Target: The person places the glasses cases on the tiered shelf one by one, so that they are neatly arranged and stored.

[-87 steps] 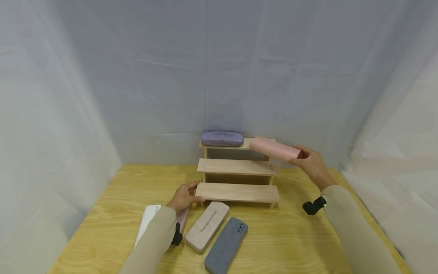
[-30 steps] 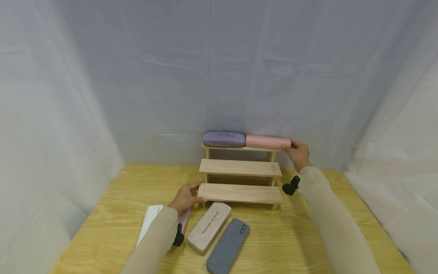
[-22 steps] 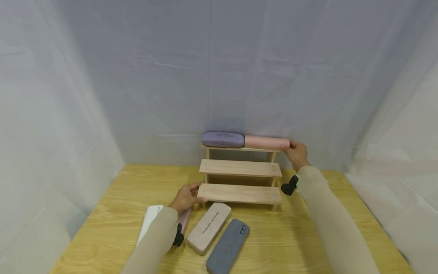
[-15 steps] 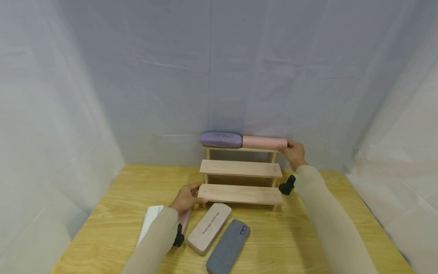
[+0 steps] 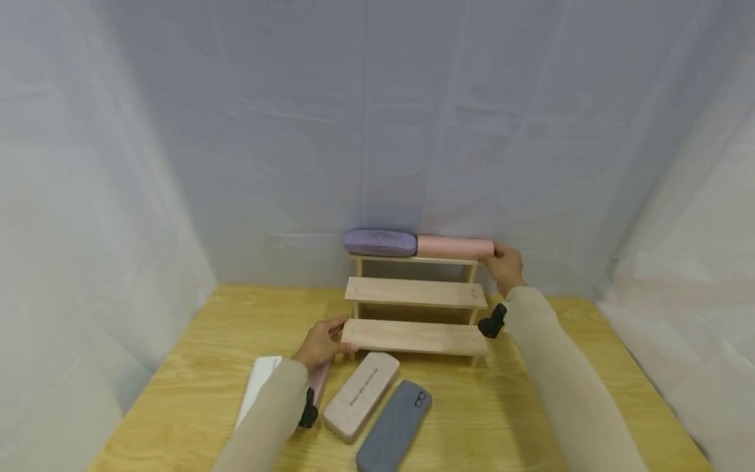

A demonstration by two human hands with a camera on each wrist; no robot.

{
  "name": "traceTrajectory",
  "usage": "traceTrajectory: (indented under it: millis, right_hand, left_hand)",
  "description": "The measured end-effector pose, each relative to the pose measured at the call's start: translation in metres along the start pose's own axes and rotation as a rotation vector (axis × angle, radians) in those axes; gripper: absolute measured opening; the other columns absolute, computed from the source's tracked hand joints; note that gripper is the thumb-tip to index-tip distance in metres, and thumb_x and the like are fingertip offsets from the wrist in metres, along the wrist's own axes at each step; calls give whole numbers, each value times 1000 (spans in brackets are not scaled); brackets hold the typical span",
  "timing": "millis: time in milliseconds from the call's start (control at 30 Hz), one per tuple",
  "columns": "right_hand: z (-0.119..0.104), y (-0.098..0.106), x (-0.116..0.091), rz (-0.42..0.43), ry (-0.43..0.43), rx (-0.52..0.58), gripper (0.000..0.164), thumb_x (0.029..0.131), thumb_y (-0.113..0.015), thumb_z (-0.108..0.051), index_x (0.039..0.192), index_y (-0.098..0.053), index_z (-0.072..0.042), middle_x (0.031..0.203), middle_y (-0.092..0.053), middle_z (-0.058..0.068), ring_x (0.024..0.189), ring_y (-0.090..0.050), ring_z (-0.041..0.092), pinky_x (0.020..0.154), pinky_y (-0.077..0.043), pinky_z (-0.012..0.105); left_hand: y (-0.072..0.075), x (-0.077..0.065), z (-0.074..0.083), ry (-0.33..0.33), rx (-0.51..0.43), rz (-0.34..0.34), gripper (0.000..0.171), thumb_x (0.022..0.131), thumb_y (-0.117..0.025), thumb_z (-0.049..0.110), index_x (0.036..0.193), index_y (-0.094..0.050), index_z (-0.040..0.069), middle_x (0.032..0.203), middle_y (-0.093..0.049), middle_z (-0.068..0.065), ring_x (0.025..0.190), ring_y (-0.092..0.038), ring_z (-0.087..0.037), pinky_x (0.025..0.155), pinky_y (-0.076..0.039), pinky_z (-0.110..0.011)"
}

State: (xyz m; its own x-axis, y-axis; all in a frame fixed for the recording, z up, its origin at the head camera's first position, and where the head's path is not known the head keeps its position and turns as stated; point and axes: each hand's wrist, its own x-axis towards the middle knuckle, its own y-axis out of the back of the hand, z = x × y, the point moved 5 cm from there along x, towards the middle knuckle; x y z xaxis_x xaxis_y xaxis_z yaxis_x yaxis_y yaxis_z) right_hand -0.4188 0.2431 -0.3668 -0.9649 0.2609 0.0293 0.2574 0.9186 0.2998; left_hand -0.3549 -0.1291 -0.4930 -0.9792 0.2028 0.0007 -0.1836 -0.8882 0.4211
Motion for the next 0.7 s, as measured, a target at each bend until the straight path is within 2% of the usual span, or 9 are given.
traceTrajectory:
  millis: [400,700]
  right_hand:
    - [-1,1,-2,13,46,-41,49,97,-54,-11,143,-41,2,139,-48,25,127,-47,37,105,-43,46]
    - [5,8,-9,-31,71,-61,57,98,-56,-22,145,-36,2,145,-42,24,134,-39,37,110,-37,47]
  left_hand:
    - [-2,0,3,8,3,8,78,75,-81,7,142,-41,-4,145,-43,-20,130,-45,-38,106,-41,-45]
    - [-4,1,3,5,-18,-9,78,75,-81,7,142,-41,-5,145,-42,-21,130,-44,-38,106,-41,-44]
